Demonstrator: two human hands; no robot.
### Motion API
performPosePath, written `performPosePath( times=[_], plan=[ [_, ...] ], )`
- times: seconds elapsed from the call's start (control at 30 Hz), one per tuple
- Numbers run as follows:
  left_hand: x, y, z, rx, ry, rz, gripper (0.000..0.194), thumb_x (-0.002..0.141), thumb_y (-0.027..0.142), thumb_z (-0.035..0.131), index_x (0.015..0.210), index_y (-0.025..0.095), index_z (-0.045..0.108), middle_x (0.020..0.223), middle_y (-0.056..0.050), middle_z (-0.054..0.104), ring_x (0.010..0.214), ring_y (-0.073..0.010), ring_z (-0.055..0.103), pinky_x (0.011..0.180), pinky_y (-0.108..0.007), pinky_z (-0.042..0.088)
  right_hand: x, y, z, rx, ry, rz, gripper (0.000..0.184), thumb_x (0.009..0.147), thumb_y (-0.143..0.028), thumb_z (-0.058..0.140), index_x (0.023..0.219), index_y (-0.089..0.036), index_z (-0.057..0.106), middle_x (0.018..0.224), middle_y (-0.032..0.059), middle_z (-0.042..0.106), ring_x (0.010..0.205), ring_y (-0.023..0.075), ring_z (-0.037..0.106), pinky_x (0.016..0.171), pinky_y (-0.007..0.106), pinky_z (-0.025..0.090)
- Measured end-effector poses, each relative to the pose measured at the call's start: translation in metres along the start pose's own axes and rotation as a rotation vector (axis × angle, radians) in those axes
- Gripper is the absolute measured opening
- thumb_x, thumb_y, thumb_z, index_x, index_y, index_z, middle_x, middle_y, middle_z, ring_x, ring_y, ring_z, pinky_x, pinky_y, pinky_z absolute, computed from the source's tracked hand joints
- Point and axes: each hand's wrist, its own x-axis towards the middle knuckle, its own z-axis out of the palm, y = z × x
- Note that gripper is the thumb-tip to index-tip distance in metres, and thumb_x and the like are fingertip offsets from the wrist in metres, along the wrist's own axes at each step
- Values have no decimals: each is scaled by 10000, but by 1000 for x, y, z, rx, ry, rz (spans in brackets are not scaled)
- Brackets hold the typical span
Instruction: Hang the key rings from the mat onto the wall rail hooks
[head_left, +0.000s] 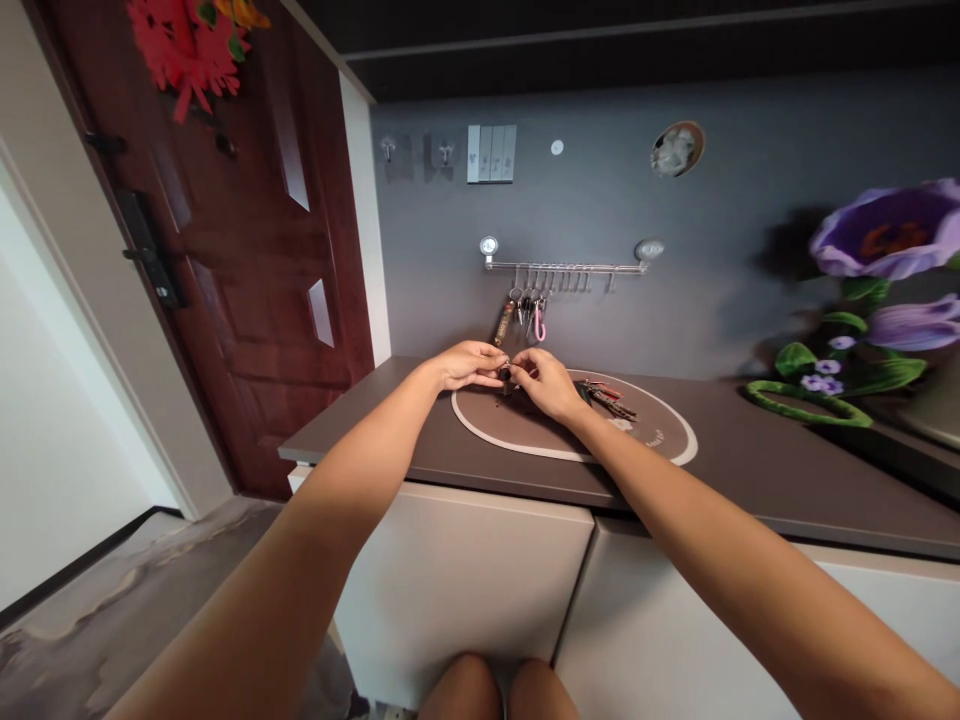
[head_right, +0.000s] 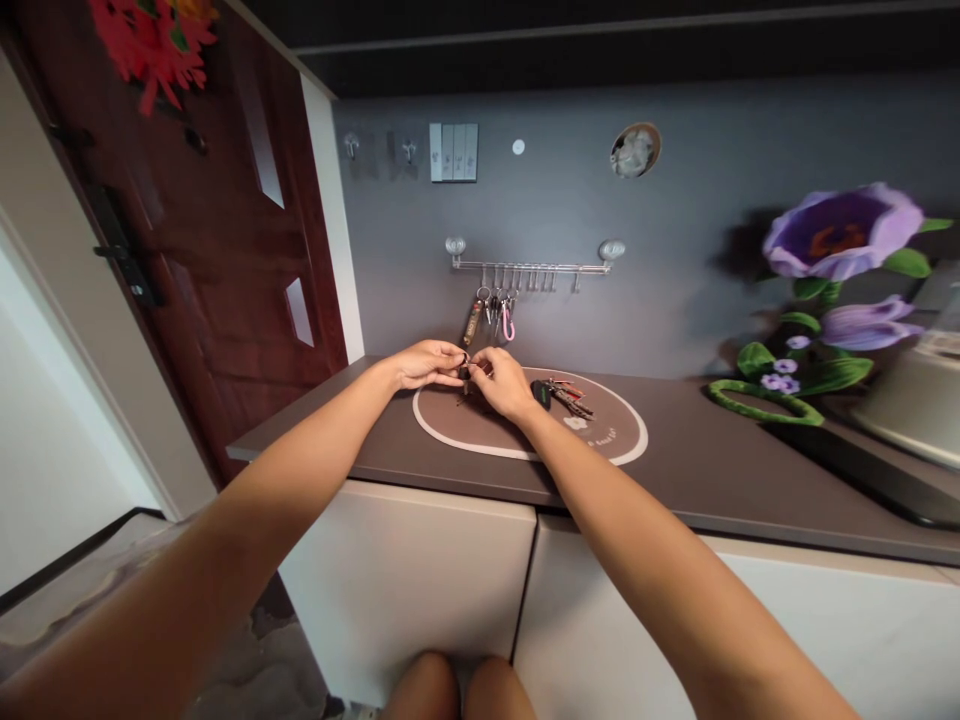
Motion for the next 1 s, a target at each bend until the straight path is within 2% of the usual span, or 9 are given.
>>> performPosePath(
  times=[0.23, 0.5, 0.73, 1.0],
  plan=[
    [-2, 2, 6, -29, 24, -23, 165, 686, 181, 655, 789, 86, 568, 658, 3, 571, 613, -61, 562, 834, -411, 480, -1, -4, 0, 22, -7, -28, 118, 758, -279, 503, 783, -185, 569, 783, 24, 549, 681, 118, 511, 679, 251, 414],
    [-2, 2, 5, -37, -23, -37, 154, 706, 188, 636, 801, 81, 581, 672, -5, 586, 605, -53, 552, 845, -412, 482, 1, 2, 0, -8, 2, -62, 108, 769, -247, 484, 745, -180, 567, 750, 27, 540, 691, 127, 496, 663, 245, 399],
    [-2, 2, 4, -38, -28, -40, 138, 743, 186, 600, 833, 84, 574, 724, -47, 638, 675, -99, 615, 870, -418, 463, 2, 2, -1, 34, 43, 3, 103, 759, -235, 485, 746, -179, 570, 765, 30, 551, 714, 132, 504, 673, 250, 401],
    [0, 0, 3, -10, -20, -37, 121, 764, 156, 575, 847, 68, 562, 743, -100, 655, 726, -159, 651, 830, -368, 483, 3, 6, 0, 168, 73, 76, 126, 756, -269, 488, 758, -169, 564, 814, 41, 565, 706, 128, 520, 678, 256, 410]
  ],
)
